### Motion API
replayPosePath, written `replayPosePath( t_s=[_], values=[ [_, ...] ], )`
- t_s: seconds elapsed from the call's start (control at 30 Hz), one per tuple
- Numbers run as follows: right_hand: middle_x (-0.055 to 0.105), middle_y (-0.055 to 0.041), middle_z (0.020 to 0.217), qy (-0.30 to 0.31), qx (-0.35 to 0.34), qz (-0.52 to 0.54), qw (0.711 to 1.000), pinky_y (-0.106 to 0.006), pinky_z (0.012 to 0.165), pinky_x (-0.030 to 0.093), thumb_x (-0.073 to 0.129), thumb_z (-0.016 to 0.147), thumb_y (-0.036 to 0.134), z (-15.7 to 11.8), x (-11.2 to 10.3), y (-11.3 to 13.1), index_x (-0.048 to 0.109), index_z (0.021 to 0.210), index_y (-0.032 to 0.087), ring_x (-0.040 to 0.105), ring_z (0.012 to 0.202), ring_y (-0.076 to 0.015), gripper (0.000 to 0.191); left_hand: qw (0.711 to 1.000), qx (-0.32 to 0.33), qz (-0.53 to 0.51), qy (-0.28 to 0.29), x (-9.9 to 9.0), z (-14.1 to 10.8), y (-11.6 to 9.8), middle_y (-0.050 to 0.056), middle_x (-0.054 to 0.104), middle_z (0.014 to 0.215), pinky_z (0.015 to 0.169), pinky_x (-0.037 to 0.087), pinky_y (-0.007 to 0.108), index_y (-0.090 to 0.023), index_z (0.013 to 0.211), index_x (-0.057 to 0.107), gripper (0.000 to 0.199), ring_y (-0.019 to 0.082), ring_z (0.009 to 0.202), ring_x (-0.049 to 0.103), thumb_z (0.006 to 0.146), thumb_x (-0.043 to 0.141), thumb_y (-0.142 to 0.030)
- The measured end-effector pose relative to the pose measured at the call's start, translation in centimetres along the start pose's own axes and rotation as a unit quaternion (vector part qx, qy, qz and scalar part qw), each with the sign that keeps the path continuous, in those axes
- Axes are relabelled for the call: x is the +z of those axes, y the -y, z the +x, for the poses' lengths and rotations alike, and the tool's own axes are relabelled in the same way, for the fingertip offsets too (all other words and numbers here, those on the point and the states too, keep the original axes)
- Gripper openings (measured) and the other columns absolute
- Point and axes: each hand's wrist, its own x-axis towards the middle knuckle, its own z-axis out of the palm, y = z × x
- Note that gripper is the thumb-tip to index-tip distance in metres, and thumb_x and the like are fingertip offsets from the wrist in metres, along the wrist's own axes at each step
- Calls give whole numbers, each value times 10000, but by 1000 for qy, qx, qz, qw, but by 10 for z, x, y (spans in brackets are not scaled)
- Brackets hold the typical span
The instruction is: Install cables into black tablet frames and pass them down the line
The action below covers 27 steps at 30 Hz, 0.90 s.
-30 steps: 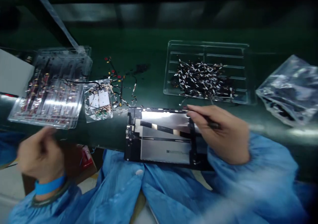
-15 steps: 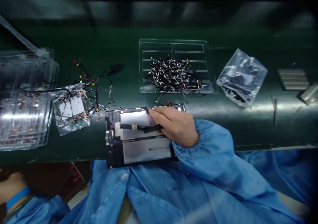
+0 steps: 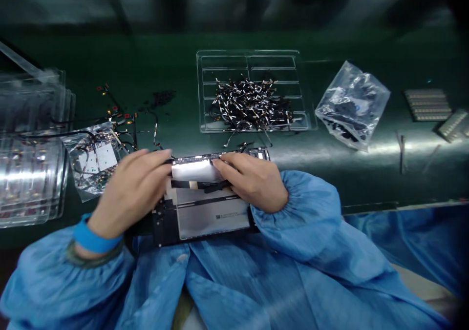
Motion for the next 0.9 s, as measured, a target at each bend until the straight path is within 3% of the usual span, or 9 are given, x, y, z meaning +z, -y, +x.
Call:
replayPosePath(
  t_s=[0.1,0.17,0.47,0.73,0.9],
  values=[
    [684,-55,891,3,5,-5,1000,-289,576,364,390,927,119,1,0,1,662,990,148,552,708,-138,281,992,118,16,40,16,35,-11,136,617,1252,978,482,469,-140,1147,576,264,248,1116,595,914,455,-158],
    [681,-50,879,5,8,-15,1000,-296,578,358,377,941,122,2,0,2,668,945,161,539,699,-137,294,986,152,29,57,25,49,-15,144,629,1237,973,487,459,-115,1177,567,294,252,1112,603,916,440,-158],
    [673,-10,737,-19,-19,-58,998,-301,536,341,477,927,134,-5,-13,-2,684,930,148,494,626,-135,207,989,133,-5,70,31,49,-13,145,635,1218,919,519,433,-99,1235,526,368,252,1127,588,883,419,-90],
    [678,-16,803,3,-14,-67,998,-302,540,349,421,955,136,-18,-16,-4,650,1029,168,496,663,-126,243,982,176,55,49,28,52,-18,144,649,1202,859,543,435,-92,1161,588,292,280,1073,616,907,445,-105],
    [688,-18,828,-23,-20,-75,997,-298,548,352,469,938,149,-18,-13,-5,657,1024,159,494,671,-131,207,981,175,60,57,27,52,-19,149,648,1196,866,540,435,-89,1167,584,292,282,1080,612,913,441,-106]
  ],
)
